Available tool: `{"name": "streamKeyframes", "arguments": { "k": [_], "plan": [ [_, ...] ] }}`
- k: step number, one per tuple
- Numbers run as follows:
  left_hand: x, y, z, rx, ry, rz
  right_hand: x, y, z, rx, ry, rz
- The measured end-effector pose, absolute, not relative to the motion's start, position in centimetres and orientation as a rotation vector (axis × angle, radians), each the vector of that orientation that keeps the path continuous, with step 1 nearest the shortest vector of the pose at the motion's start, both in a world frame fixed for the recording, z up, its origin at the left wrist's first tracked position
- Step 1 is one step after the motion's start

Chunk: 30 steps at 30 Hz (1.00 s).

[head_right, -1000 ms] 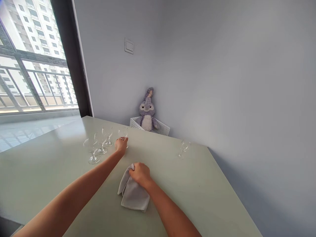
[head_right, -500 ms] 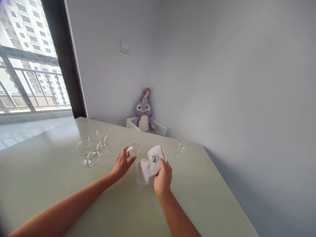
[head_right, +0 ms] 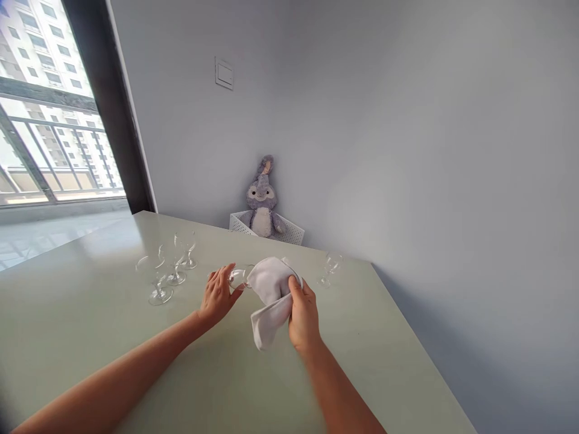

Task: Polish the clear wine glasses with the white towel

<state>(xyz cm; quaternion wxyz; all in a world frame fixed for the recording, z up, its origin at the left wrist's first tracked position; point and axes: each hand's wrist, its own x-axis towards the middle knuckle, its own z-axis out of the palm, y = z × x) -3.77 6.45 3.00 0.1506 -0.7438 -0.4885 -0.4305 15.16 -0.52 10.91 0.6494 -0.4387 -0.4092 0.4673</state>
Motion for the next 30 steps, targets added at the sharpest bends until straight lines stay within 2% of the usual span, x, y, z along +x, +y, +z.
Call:
{"name": "streamKeyframes", "arguments": {
  "k": [3, 7, 15, 22, 25, 30],
  "plan": [
    [-3.4, 6.1, 2.9, -2.172, -1.373, -1.255, 15.7, 0.5, 10.1, -0.953, -0.599, 1.278],
    [-3.2, 5.8, 2.6, -2.162, -1.466, -1.248, 15.6, 0.7, 9.0, -0.893, -0.340, 1.302],
    [-3.4, 5.7, 3.1, -2.153, -1.515, -1.219, 14.9, -0.9, 9.4, -0.879, -0.603, 1.051],
    [-3.1, 4.8, 3.7, -2.185, -1.446, -1.228, 14.2, 0.5, 7.7, -0.936, -0.357, 1.267],
    [-3.1, 4.9, 3.7, -2.173, -1.455, -1.195, 13.9, 0.4, 7.6, -0.937, -0.374, 1.236],
    [-3.0, 5.0, 3.6, -2.188, -1.457, -1.116, 11.8, -0.9, 8.4, -1.045, -0.835, 1.000]
  ]
}}
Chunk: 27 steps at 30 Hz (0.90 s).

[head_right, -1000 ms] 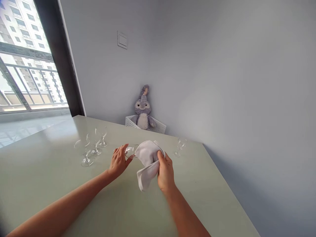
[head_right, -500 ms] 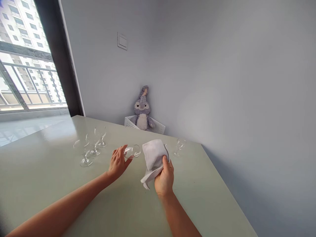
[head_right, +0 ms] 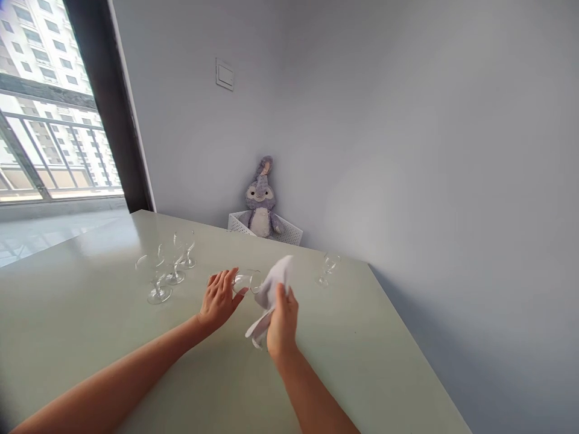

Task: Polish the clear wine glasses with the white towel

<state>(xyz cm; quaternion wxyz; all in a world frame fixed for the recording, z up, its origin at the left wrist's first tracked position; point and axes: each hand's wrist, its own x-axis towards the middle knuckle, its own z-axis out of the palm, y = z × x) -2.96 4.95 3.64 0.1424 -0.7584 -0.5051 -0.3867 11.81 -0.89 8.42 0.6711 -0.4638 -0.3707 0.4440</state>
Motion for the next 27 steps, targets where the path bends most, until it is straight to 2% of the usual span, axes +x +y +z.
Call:
{"name": "streamKeyframes", "arguments": {
  "k": [4, 7, 9, 14, 16, 24, 27],
  "plan": [
    [-3.2, 5.0, 3.6, -2.174, -1.488, -1.115, 10.4, -1.7, 8.6, -1.097, -1.433, 0.728],
    [-3.5, 5.2, 3.5, -2.194, -1.487, -1.087, 11.0, -1.9, 8.8, -1.126, -1.643, 0.625],
    [-3.7, 5.3, 3.5, -2.233, -1.461, -1.048, 12.0, -2.0, 9.1, -1.146, -1.683, 0.752],
    [-2.9, 4.6, 2.9, -2.398, -1.280, -1.020, 13.9, -2.4, 9.7, -0.961, -1.490, 1.539],
    [-2.2, 4.1, 2.8, -2.484, -1.202, -1.001, 14.1, -2.6, 9.2, -0.887, -1.400, 1.699],
    [-1.6, 3.2, 4.3, -2.592, -1.059, -0.838, 14.4, -1.7, 5.8, -0.936, -0.929, 1.609],
    [-2.1, 3.0, 5.2, -2.718, -1.079, -0.822, 14.9, -2.0, 6.8, -0.956, -1.118, 1.587]
  ]
}}
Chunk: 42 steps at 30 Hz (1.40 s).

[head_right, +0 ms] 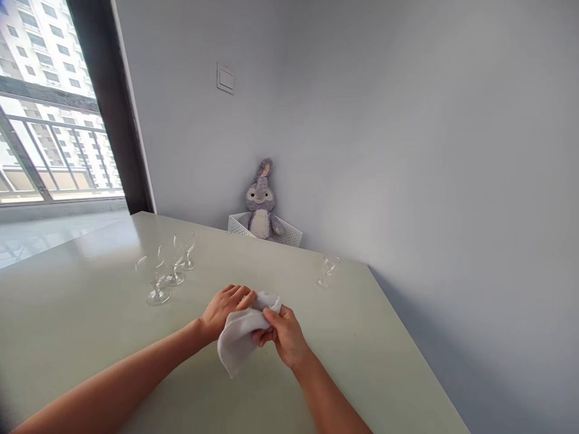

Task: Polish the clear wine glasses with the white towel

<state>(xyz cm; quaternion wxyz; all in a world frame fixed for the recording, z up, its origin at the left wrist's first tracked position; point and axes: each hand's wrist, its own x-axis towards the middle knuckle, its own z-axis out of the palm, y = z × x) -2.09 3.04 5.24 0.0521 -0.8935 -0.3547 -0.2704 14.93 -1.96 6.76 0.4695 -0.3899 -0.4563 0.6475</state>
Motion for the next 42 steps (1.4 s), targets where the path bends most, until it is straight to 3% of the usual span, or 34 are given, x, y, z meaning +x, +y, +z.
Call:
{"name": "streamKeyframes", "arguments": {
  "k": [5, 9, 13, 17, 20, 23, 26, 28, 31, 35, 39, 42],
  "plan": [
    [-3.1, 2.9, 7.1, -3.426, -1.290, -0.842, 16.5, -3.5, 9.6, -1.067, -1.607, 1.478],
    [-3.5, 3.1, 8.2, -4.189, -0.986, -0.335, 17.5, -4.0, 9.9, -0.987, -1.661, 1.671],
    [-2.4, 2.0, 8.3, -3.468, -1.228, -0.765, 17.3, -3.3, 7.9, -1.034, -1.330, 1.629],
    [-1.8, 0.6, 8.6, -2.888, -1.087, -0.680, 16.6, -3.2, 6.7, -0.958, -1.023, 1.671],
    [-2.8, 0.6, 9.5, -3.054, -1.176, -0.569, 16.4, -4.2, 7.5, -0.942, -1.285, 1.674],
    [-4.4, 1.2, 10.4, -3.738, -1.235, -0.260, 16.6, -5.3, 8.8, -0.966, -1.671, 1.534],
    [-5.3, 1.5, 10.4, -4.296, -0.988, 0.120, 16.9, -5.5, 9.4, -0.898, -1.857, 1.450],
    [-5.3, 1.1, 10.1, -4.172, -1.060, -0.089, 16.9, -5.2, 9.2, -0.895, -1.780, 1.530],
    [-4.5, -0.2, 9.6, -3.422, -1.186, -0.565, 16.6, -4.7, 8.1, -0.951, -1.431, 1.652],
    [-3.8, -1.3, 9.3, -2.955, -1.087, -0.602, 16.1, -4.9, 7.4, -0.975, -1.187, 1.673],
    [-4.4, -0.9, 10.1, -3.386, -1.389, -0.553, 16.5, -5.8, 8.6, -0.979, -1.673, 1.491],
    [-5.1, -0.1, 10.5, -4.050, -1.489, -0.338, 17.4, -5.7, 9.6, -0.959, -2.163, 1.029]
  ]
}}
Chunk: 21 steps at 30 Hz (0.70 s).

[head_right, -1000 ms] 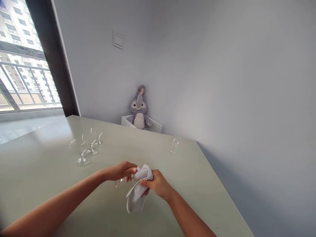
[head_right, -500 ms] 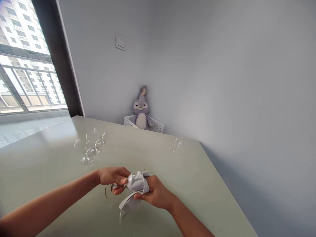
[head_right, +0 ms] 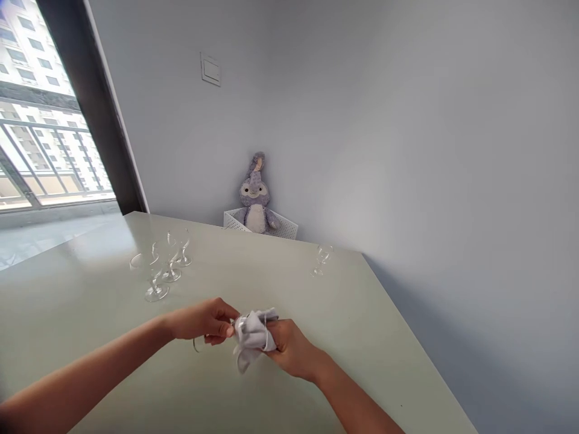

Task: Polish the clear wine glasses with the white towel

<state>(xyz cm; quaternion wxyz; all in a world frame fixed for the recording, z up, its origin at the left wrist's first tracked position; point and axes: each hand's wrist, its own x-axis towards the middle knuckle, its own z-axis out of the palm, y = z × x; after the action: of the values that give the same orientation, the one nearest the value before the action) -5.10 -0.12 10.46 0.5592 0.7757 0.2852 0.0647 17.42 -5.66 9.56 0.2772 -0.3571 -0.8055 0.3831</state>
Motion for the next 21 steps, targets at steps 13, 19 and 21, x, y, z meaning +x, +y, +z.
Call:
{"name": "streamKeyframes", "arguments": {
  "k": [13, 19, 21],
  "plan": [
    [-5.2, 2.2, 8.9, 2.159, 1.360, 0.461, 19.2, -7.0, 11.9, -1.132, -2.453, -0.095],
    [-2.6, -1.1, 8.4, 2.716, 1.287, 0.561, 15.3, -4.6, 10.4, -1.109, -2.365, -0.116],
    [-2.6, -1.4, 8.1, 2.846, 1.218, 0.642, 15.3, -3.3, 10.7, -1.179, -2.219, 0.137]
  ]
}}
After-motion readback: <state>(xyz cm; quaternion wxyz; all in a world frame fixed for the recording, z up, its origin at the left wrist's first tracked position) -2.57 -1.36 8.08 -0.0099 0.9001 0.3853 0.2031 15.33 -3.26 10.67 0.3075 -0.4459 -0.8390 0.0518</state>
